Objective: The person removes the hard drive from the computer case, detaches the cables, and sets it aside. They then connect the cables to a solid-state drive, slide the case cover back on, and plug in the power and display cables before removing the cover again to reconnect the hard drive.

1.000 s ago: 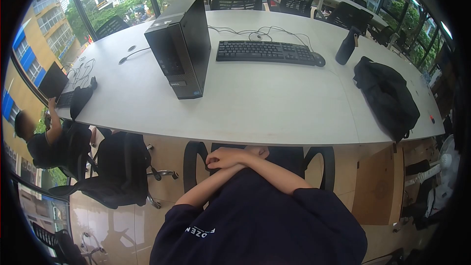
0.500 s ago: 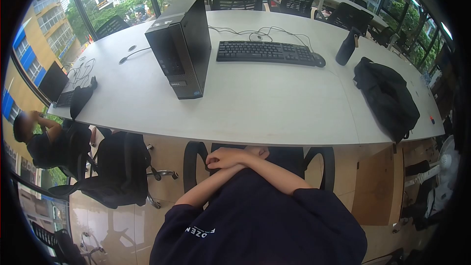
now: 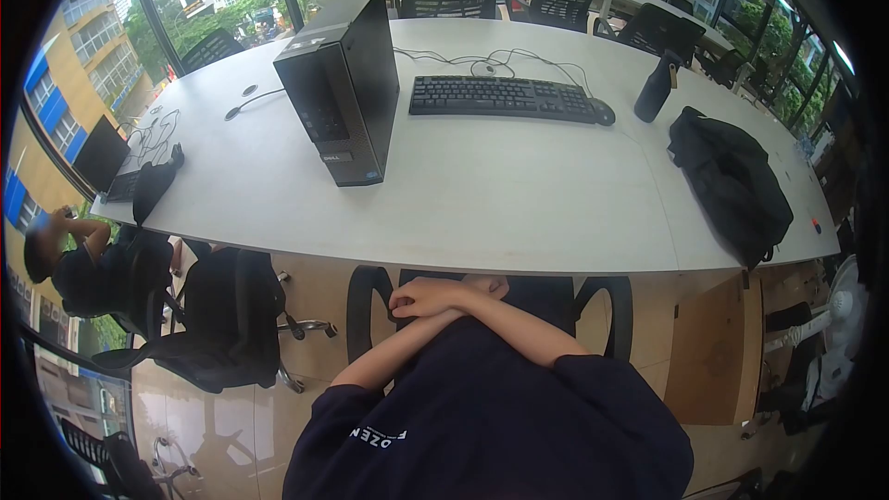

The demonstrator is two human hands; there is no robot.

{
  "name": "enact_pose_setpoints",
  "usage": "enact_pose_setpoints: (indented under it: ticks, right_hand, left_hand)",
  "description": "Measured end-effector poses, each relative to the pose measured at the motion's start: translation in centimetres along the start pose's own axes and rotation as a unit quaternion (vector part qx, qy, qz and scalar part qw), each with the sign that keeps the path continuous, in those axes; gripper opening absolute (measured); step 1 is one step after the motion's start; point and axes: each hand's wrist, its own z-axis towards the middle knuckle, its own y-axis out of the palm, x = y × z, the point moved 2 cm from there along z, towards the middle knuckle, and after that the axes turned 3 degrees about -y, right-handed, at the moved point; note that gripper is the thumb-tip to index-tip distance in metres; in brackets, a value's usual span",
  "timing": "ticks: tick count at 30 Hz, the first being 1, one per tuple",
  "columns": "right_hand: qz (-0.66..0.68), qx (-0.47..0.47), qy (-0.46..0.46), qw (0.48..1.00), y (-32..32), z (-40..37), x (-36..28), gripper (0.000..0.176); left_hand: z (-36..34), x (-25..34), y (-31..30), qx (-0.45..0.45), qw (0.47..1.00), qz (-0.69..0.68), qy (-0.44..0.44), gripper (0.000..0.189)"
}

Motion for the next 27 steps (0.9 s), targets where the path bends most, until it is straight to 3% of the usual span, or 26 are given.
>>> enact_pose_setpoints:
  ticks: [27]
  right_hand:
    - [-0.002, -0.005, 0.001, 1.000, -0.21, -0.23, -0.43, 0.041]
  left_hand:
    - [-0.12, 0.43, -0.30, -0.008, 1.000, 0.004, -0.011, 0.027]
